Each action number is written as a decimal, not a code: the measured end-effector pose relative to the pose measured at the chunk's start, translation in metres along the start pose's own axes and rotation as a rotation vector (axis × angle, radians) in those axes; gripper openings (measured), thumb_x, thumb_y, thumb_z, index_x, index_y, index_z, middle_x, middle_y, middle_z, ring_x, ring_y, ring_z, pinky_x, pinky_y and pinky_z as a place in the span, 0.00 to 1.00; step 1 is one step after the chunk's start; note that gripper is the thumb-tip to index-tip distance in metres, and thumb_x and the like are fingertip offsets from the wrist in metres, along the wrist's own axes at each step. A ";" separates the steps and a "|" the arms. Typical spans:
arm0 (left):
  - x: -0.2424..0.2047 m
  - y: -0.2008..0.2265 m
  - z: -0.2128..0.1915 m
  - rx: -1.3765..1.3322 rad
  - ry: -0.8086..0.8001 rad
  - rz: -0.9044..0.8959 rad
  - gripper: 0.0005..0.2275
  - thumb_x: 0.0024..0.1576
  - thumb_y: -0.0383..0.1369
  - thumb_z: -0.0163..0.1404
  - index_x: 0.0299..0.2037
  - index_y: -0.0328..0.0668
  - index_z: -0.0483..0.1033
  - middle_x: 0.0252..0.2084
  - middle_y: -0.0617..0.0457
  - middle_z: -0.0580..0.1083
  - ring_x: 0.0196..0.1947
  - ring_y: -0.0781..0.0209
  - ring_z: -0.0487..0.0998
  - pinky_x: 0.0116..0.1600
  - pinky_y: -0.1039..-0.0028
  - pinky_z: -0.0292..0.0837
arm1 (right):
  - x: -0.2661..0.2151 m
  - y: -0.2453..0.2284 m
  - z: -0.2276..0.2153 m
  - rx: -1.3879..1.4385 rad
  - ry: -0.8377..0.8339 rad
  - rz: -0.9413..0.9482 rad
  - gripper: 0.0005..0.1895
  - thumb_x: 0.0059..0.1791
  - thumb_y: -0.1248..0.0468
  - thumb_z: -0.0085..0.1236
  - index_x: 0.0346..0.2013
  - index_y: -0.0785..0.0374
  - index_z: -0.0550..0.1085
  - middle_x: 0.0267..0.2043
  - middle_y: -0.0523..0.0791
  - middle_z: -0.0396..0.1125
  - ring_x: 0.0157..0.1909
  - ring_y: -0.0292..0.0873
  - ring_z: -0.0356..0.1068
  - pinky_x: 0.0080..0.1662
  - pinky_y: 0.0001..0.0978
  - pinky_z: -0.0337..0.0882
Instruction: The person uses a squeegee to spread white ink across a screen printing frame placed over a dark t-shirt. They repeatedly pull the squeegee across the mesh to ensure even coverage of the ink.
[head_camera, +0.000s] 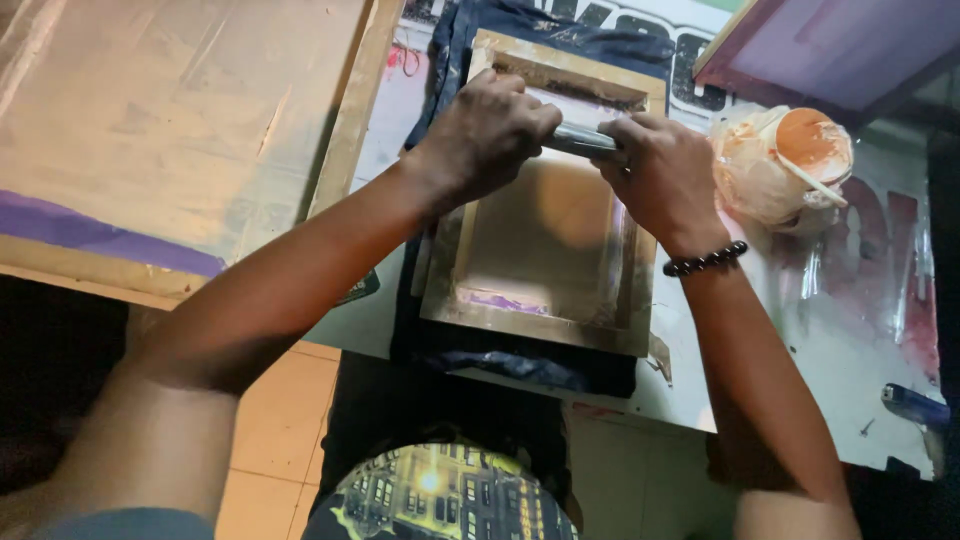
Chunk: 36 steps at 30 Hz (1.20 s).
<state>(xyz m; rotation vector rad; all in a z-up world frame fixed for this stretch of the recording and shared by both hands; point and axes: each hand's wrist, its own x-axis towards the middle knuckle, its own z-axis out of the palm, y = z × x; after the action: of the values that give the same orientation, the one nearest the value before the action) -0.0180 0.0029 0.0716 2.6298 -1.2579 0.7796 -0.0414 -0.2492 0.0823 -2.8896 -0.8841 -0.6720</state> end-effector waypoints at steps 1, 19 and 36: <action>0.000 -0.006 0.016 0.010 0.010 0.004 0.06 0.58 0.20 0.46 0.38 0.43 0.72 0.29 0.46 0.76 0.29 0.49 0.75 0.36 0.60 0.73 | 0.002 0.002 0.010 -0.008 0.011 -0.003 0.09 0.49 0.55 0.69 0.41 0.50 0.78 0.35 0.41 0.73 0.33 0.51 0.72 0.26 0.46 0.64; 0.057 -0.066 0.041 0.036 -0.283 -0.055 0.11 0.53 0.17 0.47 0.40 0.45 0.72 0.33 0.47 0.79 0.42 0.47 0.70 0.46 0.58 0.62 | 0.057 0.060 0.051 -0.029 -0.082 0.014 0.05 0.40 0.61 0.56 0.30 0.53 0.72 0.29 0.45 0.72 0.28 0.52 0.72 0.27 0.47 0.71; -0.050 0.062 -0.065 -0.189 -0.330 0.111 0.02 0.58 0.30 0.49 0.38 0.46 0.73 0.25 0.52 0.80 0.32 0.52 0.82 0.36 0.65 0.78 | -0.063 -0.050 -0.060 0.206 -0.512 0.089 0.12 0.38 0.55 0.69 0.33 0.53 0.79 0.29 0.46 0.76 0.36 0.57 0.77 0.42 0.54 0.77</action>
<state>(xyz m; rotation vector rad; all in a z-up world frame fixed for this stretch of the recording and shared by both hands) -0.1164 0.0185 0.0955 2.6220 -1.4837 0.2255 -0.1384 -0.2506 0.1067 -2.9223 -0.7943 0.1735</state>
